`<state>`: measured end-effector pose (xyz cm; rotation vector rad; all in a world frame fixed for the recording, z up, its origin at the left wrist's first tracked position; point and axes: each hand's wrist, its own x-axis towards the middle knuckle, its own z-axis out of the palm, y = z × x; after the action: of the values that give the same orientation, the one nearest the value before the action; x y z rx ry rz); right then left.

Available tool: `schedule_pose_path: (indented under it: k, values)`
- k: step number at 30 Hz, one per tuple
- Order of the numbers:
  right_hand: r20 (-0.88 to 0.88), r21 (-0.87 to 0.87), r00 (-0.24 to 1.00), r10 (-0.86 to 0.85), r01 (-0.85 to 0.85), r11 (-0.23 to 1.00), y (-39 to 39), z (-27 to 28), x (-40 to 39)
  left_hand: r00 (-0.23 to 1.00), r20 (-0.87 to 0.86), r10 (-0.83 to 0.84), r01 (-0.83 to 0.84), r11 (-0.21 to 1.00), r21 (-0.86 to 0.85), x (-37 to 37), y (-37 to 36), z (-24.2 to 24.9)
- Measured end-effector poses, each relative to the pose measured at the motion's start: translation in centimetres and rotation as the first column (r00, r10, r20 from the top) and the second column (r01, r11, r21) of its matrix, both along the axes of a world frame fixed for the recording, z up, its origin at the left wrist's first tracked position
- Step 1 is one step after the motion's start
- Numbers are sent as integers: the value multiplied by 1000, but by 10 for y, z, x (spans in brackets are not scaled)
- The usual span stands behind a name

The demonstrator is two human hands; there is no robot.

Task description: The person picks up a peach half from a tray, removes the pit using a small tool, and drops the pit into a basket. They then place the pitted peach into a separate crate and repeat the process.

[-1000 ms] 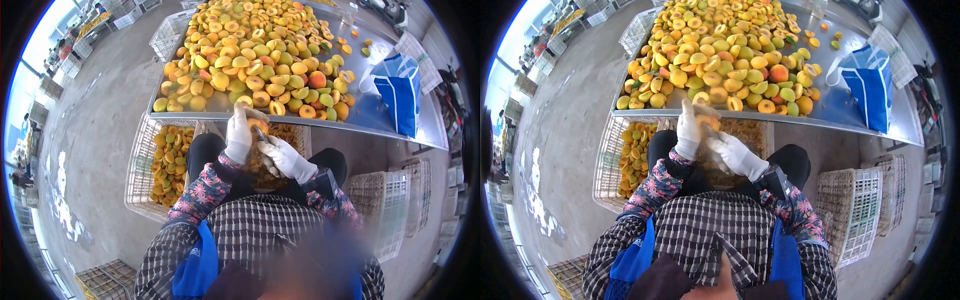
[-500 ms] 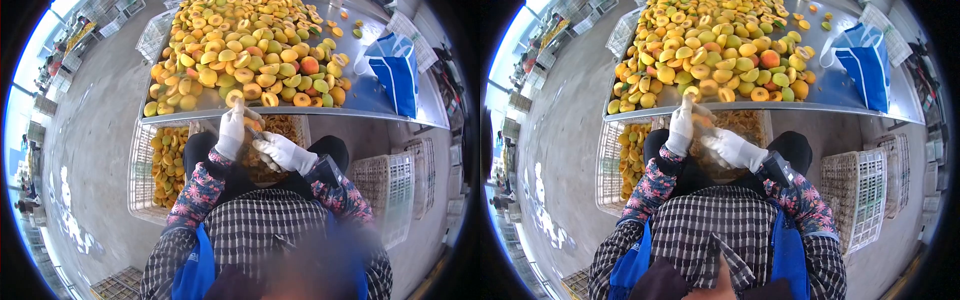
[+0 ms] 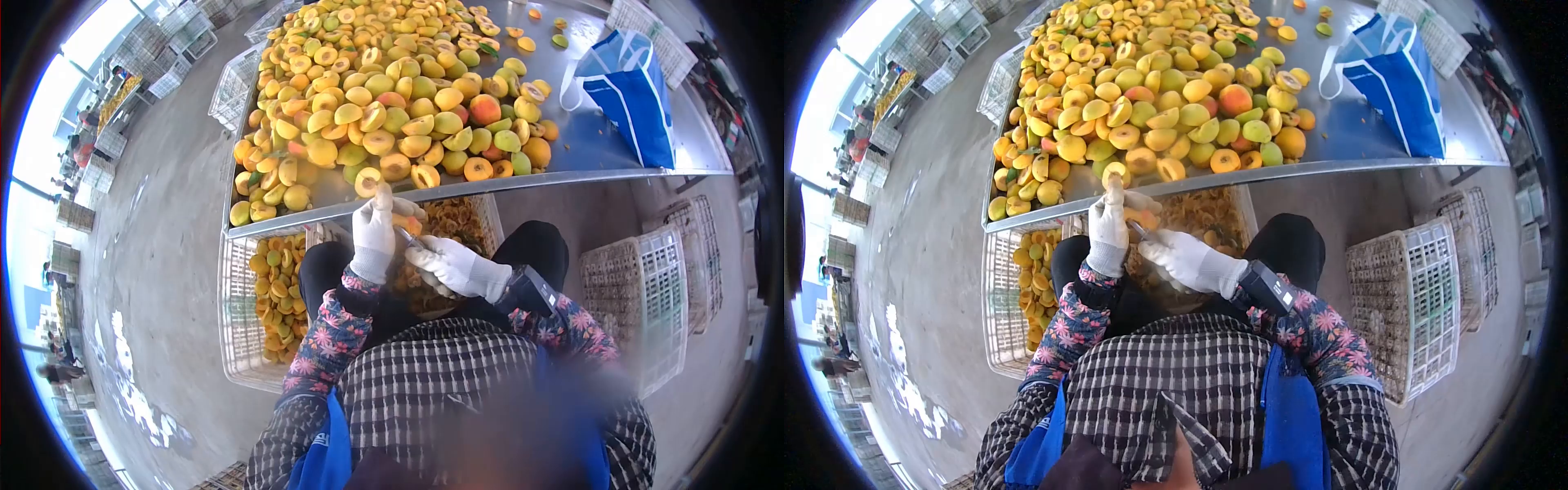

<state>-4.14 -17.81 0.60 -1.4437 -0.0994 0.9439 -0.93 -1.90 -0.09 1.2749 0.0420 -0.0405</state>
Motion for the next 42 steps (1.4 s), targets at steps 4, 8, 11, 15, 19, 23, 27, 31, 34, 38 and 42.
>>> schedule_pose_path:
  k: [4, 8, 11, 15, 19, 23, 27, 31, 34, 38, 42]
  values:
    - [-195, 170, 981, -15, 49, 984, -5, 6, -2, 999, -30, -37, 38, 999, 16, 1, -1, 6]
    - [-296, 232, 953, -66, 139, 963, -4, 7, -10, 994, -101, -31, 28, 999, -32, 1, -5, 7]
    - [-315, 271, 947, -65, 156, 950, -6, 6, -11, 991, -104, -86, 79, 994, -76, 1, -6, 8]
    - [-390, 380, 921, 23, 138, 914, -16, -2, -8, 970, -140, -199, 195, 980, -40, 3, -1, 8]
    - [-362, 326, 932, -3, 130, 936, -18, 3, -11, 946, -190, -263, 267, 964, -5, 3, 0, 13]
    - [-340, 317, 940, -33, 148, 937, -18, -1, -16, 954, -112, -279, 281, 960, 0, 8, -2, -7]
    - [-427, 391, 904, -3, 188, 901, -20, -9, -15, 961, -139, -241, 249, 967, 47, 8, -5, -7]
    - [-251, 249, 960, -124, 188, 950, -12, -9, -20, 936, -325, -136, 63, 972, -227, 8, -14, -9]
    - [-242, 227, 958, -152, 209, 951, -11, -6, -21, 941, -331, -64, -25, 966, -258, 9, -17, -10]
    - [-346, 448, 937, -45, 207, 870, -22, -10, -27, 954, -294, -58, -4, 979, -206, 14, -9, -11]
    - [-303, 329, 938, -167, 267, 906, -33, -6, -21, 939, -334, 77, -188, 930, -315, 19, 7, -30]
